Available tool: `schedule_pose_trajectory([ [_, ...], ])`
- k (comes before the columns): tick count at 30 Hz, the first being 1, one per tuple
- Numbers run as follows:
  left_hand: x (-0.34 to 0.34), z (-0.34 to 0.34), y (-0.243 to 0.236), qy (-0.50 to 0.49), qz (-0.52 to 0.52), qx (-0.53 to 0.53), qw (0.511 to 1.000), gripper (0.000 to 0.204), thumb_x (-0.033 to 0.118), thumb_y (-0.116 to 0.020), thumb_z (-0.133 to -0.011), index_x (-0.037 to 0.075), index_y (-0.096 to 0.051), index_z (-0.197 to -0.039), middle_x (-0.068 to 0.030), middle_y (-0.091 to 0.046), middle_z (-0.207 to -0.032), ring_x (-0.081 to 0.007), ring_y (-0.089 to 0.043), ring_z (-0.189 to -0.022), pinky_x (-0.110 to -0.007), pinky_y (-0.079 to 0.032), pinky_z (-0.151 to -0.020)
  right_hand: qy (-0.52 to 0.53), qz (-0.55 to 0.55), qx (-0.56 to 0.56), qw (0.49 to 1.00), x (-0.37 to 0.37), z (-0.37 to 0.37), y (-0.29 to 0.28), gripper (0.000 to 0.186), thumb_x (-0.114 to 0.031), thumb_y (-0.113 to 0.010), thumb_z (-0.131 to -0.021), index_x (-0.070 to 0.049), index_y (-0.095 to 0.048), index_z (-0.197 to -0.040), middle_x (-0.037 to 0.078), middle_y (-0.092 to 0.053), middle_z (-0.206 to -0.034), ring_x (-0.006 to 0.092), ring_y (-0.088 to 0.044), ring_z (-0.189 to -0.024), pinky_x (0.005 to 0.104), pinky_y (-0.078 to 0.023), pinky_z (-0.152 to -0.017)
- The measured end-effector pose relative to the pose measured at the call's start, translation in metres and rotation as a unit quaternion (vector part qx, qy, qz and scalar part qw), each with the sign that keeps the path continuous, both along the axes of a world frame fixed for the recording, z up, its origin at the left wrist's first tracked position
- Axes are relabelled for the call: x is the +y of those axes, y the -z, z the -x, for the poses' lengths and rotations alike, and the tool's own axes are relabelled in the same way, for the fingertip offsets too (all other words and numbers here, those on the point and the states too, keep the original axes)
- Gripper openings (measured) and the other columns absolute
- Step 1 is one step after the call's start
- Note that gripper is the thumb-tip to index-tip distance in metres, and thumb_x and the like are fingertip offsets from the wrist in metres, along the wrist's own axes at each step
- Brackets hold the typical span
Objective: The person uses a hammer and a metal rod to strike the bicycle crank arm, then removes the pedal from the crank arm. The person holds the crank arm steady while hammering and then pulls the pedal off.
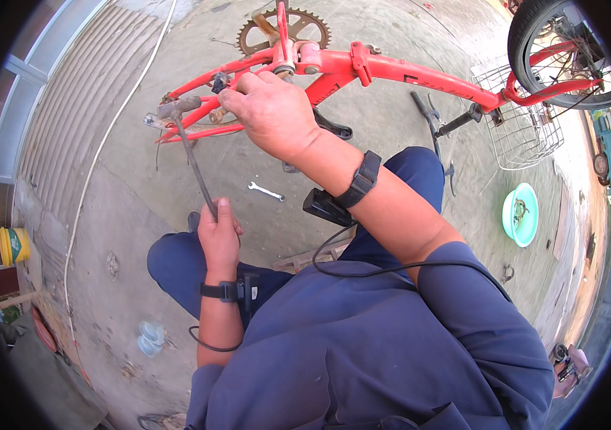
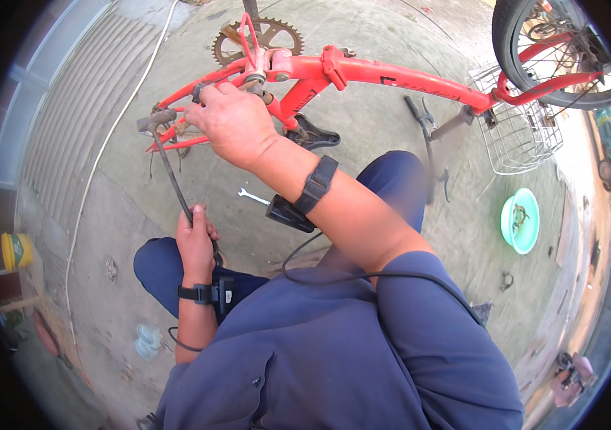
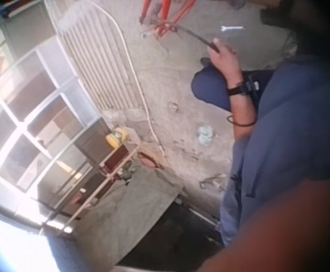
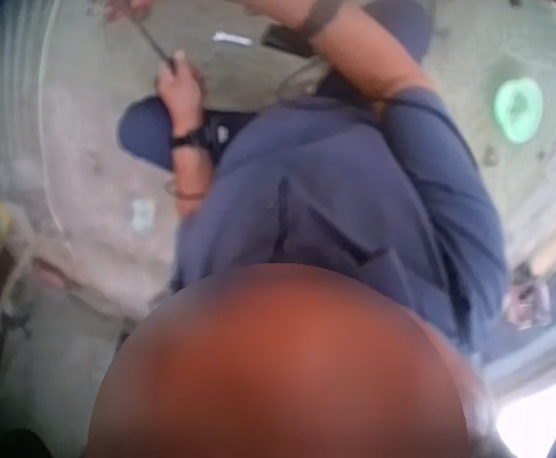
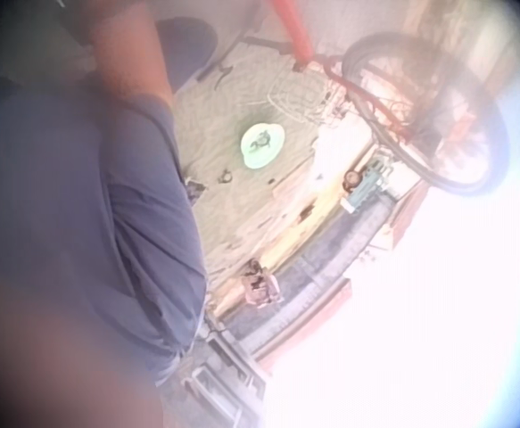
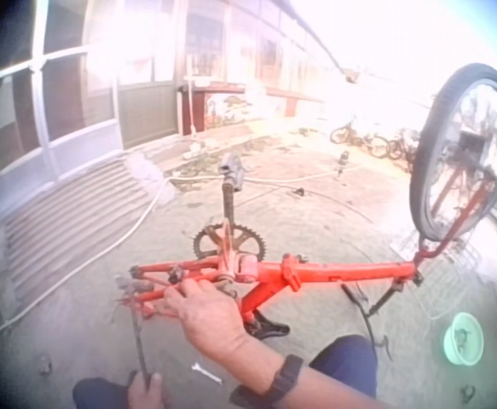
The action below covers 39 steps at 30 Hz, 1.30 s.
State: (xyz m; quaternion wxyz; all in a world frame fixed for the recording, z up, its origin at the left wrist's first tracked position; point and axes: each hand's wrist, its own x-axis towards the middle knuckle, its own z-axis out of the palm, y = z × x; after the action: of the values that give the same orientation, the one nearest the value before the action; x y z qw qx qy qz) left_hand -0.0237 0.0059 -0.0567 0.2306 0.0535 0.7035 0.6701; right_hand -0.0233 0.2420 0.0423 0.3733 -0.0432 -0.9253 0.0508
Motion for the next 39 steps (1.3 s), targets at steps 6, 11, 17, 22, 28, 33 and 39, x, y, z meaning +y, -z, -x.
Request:
schedule_pose_trajectory([
  [6,0.0,-0.001,-0.001,-0.004,-0.002,-0.006,1.0,0.026,0.027,-0.058,-0.108,0.001,-0.058,-0.107,-0.0004,-0.051,-0.069,-0.0088,-0.049,-0.056,-0.027,-0.047,-0.054,-0.003,0.006,0.027,1.0,0.001,0.011,0.003,0.018,-0.017,-0.066,-0.087,-0.021,-0.072,-0.103,-0.002,-0.062,-0.091,0.0193,-0.065,-0.086,0.0339,-0.056,-0.065],
  [11,0.0,-0.001,-0.002,-0.002,0.003,-0.003,1.0,0.027,0.027,-0.058,-0.107,0.001,-0.059,-0.107,-0.0007,-0.052,-0.069,-0.0088,-0.049,-0.056,-0.027,-0.047,-0.054,-0.003,0.027,0.043,0.999,0.014,0.015,-0.005,0.016,-0.017,-0.069,-0.087,-0.02,-0.073,-0.103,0.0,-0.063,-0.087,0.02,-0.066,-0.08,0.035,-0.056,-0.062],
  [17,-0.002,-0.001,-0.001,0.0,0.006,0.005,1.0,0.028,0.028,-0.058,-0.107,0.0,-0.059,-0.108,-0.0008,-0.052,-0.069,-0.0086,-0.05,-0.057,-0.027,-0.047,-0.054,-0.028,0.06,0.084,0.994,0.031,0.001,-0.013,0.013,-0.017,-0.072,-0.09,-0.02,-0.074,-0.102,-0.003,-0.066,-0.085,0.0202,-0.064,-0.077,0.0388,-0.039,-0.08],
  [22,0.001,-0.001,0.0,0.001,0.015,0.003,1.0,0.026,0.025,-0.053,-0.11,0.0,-0.059,-0.112,0.0009,-0.045,-0.065,-0.0093,-0.045,-0.056,-0.028,-0.045,-0.055,0.026,0.057,0.028,0.998,0.016,0.009,-0.007,0.02,-0.012,-0.07,-0.086,-0.017,-0.072,-0.105,-0.001,-0.066,-0.087,0.0206,-0.066,-0.082,0.0366,-0.052,-0.073],
  [28,-0.003,-0.007,-0.016,0.029,0.022,0.031,0.999,0.033,0.029,-0.044,-0.113,-0.001,-0.057,-0.114,-0.0001,-0.045,-0.066,-0.0101,-0.046,-0.058,-0.028,-0.046,-0.057,0.037,0.058,0.019,0.997,0.023,0.008,-0.014,0.022,-0.01,-0.068,-0.084,-0.017,-0.071,-0.105,0.0,-0.063,-0.086,0.0208,-0.068,-0.085,0.0351,-0.055,-0.069],
  [33,-0.008,-0.021,-0.042,0.059,-0.059,0.053,0.995,0.038,0.034,-0.041,-0.113,0.0,-0.056,-0.111,-0.0023,-0.051,-0.069,-0.0102,-0.048,-0.061,-0.027,-0.045,-0.059,0.008,0.03,0.011,0.999,0.028,0.003,-0.016,0.017,-0.012,-0.068,-0.085,-0.017,-0.07,-0.101,0.001,-0.064,-0.088,0.0235,-0.069,-0.084,0.0388,-0.056,-0.065],
  [39,-0.006,-0.03,-0.059,0.092,-0.041,0.137,0.985,0.037,0.032,-0.039,-0.114,-0.001,-0.055,-0.11,-0.0022,-0.05,-0.071,-0.0104,-0.047,-0.063,-0.028,-0.044,-0.06,0.014,0.055,0.06,0.997,0.02,0.01,-0.007,0.025,-0.009,-0.069,-0.084,-0.017,-0.071,-0.108,0.0,-0.066,-0.089,0.0233,-0.069,-0.083,0.0381,-0.055,-0.061],
])
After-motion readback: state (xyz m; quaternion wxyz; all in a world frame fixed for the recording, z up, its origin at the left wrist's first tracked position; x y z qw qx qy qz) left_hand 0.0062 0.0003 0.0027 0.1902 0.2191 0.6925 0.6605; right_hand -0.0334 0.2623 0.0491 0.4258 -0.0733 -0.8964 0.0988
